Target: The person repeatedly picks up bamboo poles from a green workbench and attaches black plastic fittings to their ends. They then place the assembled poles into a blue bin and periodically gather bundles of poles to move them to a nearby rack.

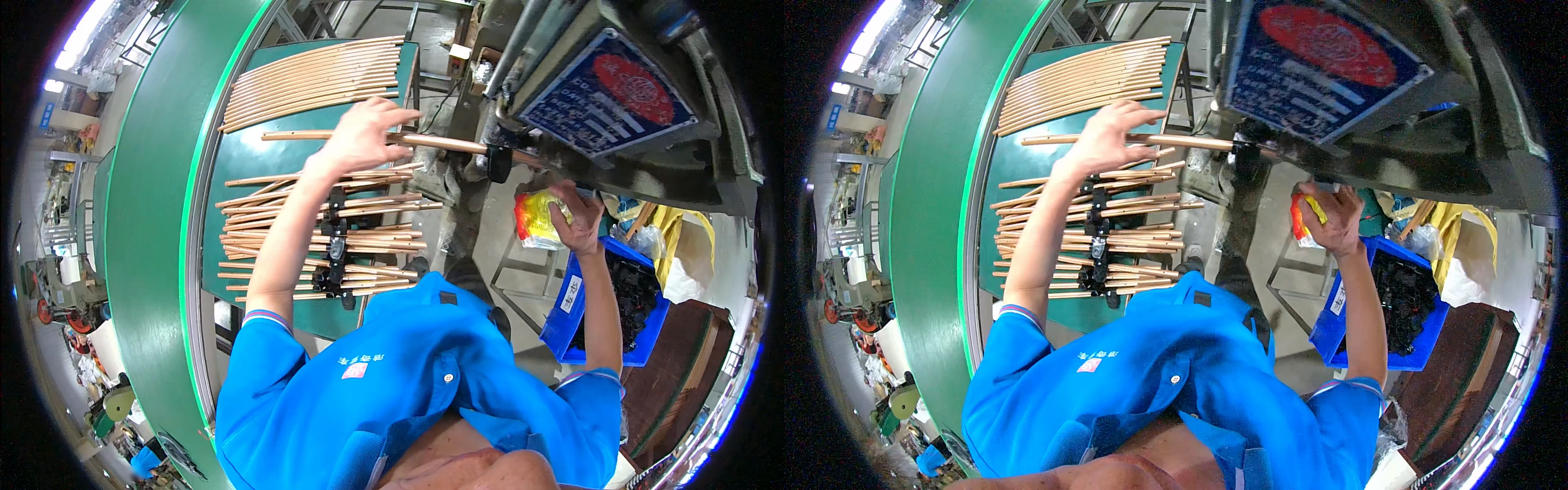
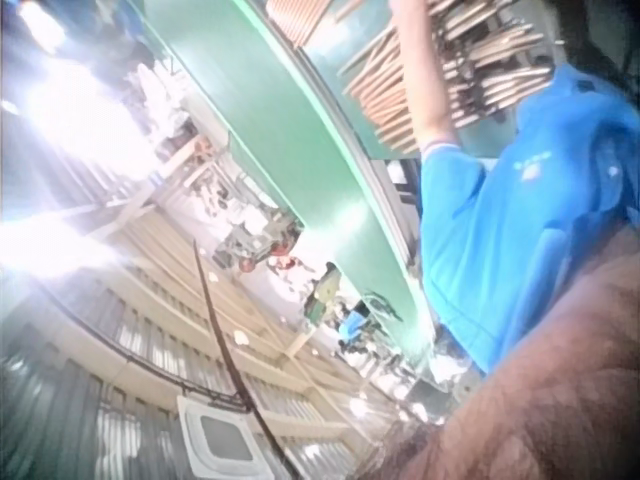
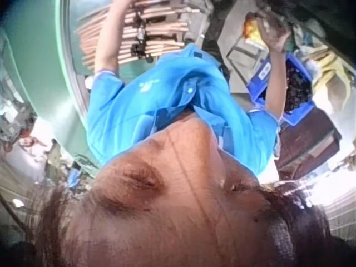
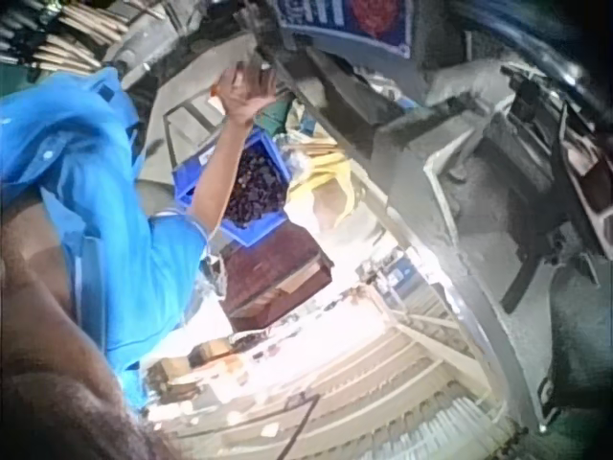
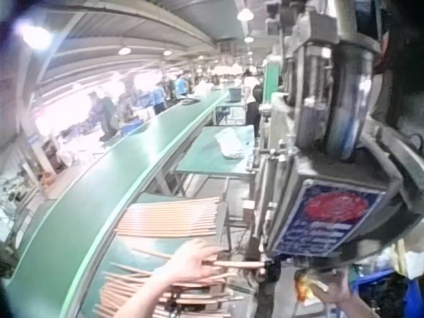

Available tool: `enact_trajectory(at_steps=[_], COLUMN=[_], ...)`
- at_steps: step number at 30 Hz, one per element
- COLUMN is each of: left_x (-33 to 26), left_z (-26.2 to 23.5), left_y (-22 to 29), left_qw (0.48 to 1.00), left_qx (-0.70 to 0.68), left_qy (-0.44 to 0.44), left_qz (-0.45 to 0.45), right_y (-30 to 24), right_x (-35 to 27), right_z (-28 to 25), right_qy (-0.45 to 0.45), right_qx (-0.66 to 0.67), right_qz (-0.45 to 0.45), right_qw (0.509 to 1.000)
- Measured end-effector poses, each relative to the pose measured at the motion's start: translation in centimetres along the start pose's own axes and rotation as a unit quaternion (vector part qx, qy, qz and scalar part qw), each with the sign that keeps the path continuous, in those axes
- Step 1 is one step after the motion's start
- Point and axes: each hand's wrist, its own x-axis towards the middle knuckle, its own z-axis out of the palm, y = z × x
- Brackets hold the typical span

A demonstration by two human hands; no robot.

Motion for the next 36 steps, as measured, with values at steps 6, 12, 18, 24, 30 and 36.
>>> enact_trajectory(at_steps=[6, 12, 18, 24, 30, 36], left_x=[1.1, 3.4, 3.2, 3.1, -3.6, -24.3], left_z=[2.7, 6.5, 6.2, 5.5, 3.9, 3.8], left_y=[2.8, 4.4, 3.9, 4.6, 5.5, 1.0], left_qw=[0.992, 0.997, 0.998, 1.000, 0.991, 0.974], left_qx=[0.098, 0.071, 0.052, 0.004, -0.033, -0.015], left_qy=[0.049, -0.004, -0.033, 0.000, 0.121, 0.043], left_qz=[0.061, 0.025, 0.000, 0.012, 0.047, -0.222], right_y=[7.3, 13.0, 13.0, 15.3, 24.4, 2.5], right_x=[-0.3, 1.8, 1.7, 0.8, -6.6, 5.2], right_z=[9.8, 17.2, 17.3, 17.0, 13.0, 8.6], right_qy=[-0.062, -0.086, -0.110, -0.031, 0.062, 0.029], right_qx=[-0.014, 0.003, -0.115, -0.092, 0.436, 0.374], right_qz=[0.252, 0.416, 0.280, 0.168, 0.321, 0.166], right_qw=[0.966, 0.905, 0.947, 0.981, 0.838, 0.912])
